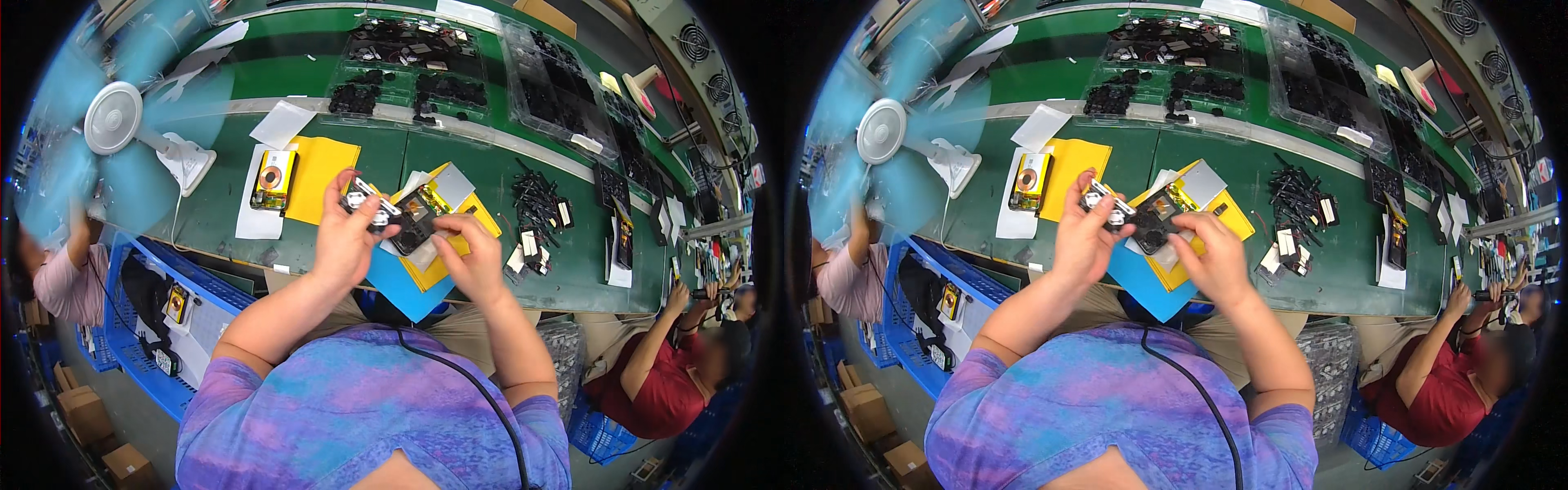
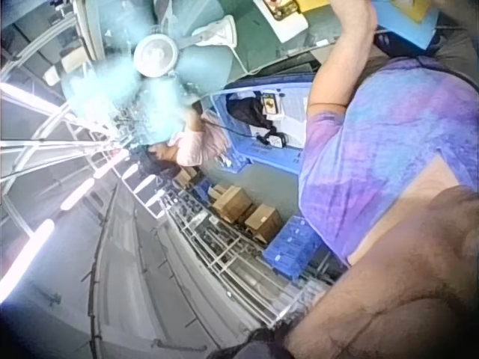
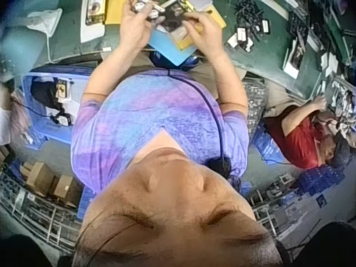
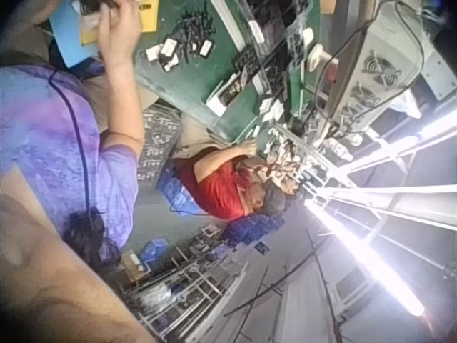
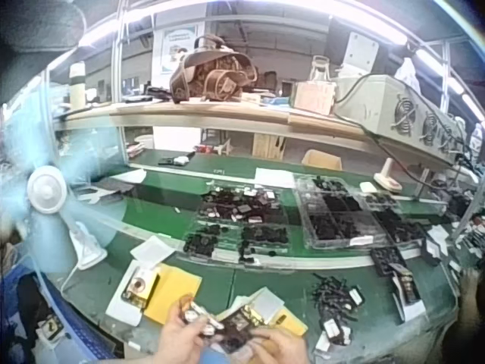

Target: Assembling electronic components on a production line.

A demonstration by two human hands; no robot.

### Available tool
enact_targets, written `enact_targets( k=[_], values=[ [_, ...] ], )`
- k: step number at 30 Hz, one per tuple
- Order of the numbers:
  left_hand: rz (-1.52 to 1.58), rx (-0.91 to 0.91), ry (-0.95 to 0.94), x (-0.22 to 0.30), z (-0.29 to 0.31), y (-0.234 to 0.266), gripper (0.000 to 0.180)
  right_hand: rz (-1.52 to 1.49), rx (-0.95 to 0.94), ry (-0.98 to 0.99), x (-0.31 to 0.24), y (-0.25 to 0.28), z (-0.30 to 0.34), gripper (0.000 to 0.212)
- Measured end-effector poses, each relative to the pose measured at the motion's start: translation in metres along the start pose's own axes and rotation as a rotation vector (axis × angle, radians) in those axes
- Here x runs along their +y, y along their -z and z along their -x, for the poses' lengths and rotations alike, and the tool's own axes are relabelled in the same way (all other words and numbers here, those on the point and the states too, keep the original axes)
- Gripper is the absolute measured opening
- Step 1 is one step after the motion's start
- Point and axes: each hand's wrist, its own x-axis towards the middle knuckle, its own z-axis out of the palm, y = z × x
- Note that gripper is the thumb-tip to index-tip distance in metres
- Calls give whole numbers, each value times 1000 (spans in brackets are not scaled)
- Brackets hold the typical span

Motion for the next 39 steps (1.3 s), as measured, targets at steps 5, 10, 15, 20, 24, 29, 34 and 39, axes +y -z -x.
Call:
enact_targets(
  k=[5,10,15,20,24,29,34,39],
  values=[
    [-115,53,-13,17,-11,31,64,464,-340,414,10,28,-14,30],
    [-271,33,-7,21,-13,36,67,503,-307,462,21,4,-17,27],
    [-340,-32,23,31,-15,42,69,418,-262,415,8,-11,-17,24],
    [-591,-150,-154,23,-33,42,75,434,-162,155,2,-14,-46,24],
    [-759,-166,-289,15,-51,46,90,425,-199,114,19,-21,-59,15],
    [-875,-116,-219,20,-52,34,94,350,-184,-8,25,-24,-64,11],
    [-1011,-101,-231,14,-60,34,92,284,-198,-106,29,-30,-61,12],
    [-1029,-114,-252,10,-62,25,90,280,-193,-144,31,-32,-61,13]
  ],
)
